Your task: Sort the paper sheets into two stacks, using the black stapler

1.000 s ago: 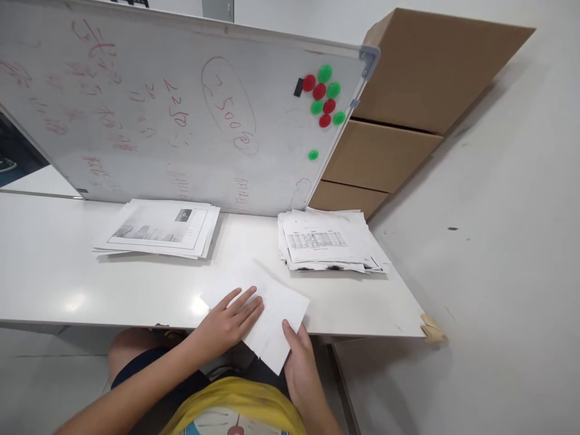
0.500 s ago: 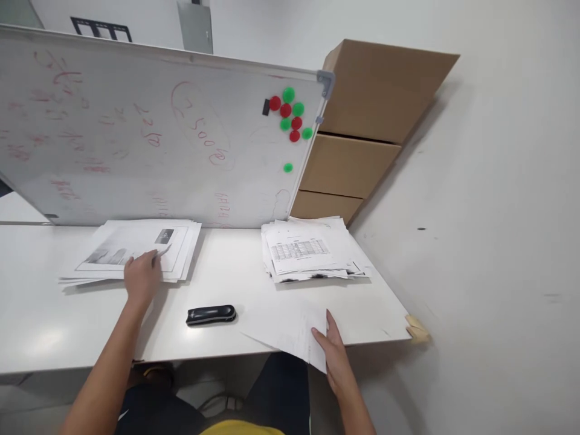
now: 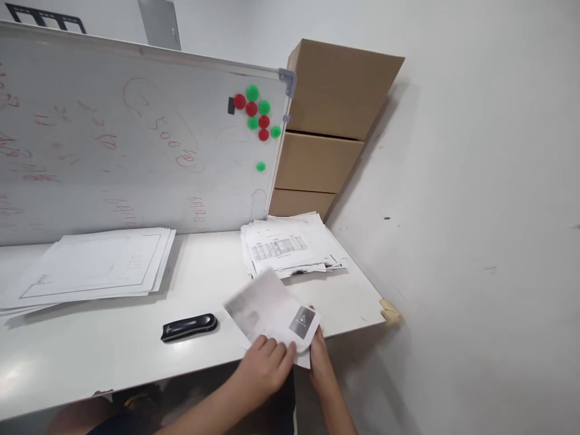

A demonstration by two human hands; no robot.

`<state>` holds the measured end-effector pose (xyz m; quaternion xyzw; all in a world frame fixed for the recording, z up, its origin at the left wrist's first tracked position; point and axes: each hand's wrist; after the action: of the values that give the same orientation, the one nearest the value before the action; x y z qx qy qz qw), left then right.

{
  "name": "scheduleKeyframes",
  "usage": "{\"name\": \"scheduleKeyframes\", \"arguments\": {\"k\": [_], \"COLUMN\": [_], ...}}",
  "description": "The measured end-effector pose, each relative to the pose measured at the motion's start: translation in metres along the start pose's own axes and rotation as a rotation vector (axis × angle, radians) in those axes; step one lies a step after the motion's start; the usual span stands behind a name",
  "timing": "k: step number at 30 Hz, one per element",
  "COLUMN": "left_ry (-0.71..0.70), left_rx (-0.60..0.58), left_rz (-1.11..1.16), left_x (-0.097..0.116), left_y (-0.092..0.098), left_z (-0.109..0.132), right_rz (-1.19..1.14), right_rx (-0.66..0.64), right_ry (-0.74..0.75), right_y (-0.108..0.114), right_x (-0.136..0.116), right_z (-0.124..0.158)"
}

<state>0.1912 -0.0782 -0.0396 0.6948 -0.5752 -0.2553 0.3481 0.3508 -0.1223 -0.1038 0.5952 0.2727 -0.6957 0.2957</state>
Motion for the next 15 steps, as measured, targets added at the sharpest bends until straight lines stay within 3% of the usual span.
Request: {"name": "scheduleKeyframes", "arguments": {"k": [2,5,12,15], "left_ry": [0.034,0.147,0.195,0.151], "left_rx": [0.001,0.041,0.032,0.133], "left_rz": [0.04,0.052,0.297,0.441], "left_x": [0.017,0.022,0.012,-0.005], "left_y": [-0.029,-0.047,-0.036,-0.023], "left_z": [-0.005,-0.006,-0.001,0.006], "right_rz": [-0.1,-0.189,-0.183,-0.182], "right_rx": [-0.035,-0.067,0.006,0.073], "right_ry": [-0.085,-0.196,-0.11,-0.076], "right_y": [0.0,-0.005,-0.015,-0.013], "right_x": [0.001,-0.001,-0.017,-0.028], "right_z": [0.005,0.019,0.033,0.025]}}
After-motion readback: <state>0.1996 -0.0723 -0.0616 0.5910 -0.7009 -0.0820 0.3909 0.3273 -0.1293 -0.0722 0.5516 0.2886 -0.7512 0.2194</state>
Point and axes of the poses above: each hand's wrist, its own z-axis away from the middle knuckle, its own y-axis out of the back of the hand, x = y × z, and after that the axes turned 11 degrees about z, right-handed
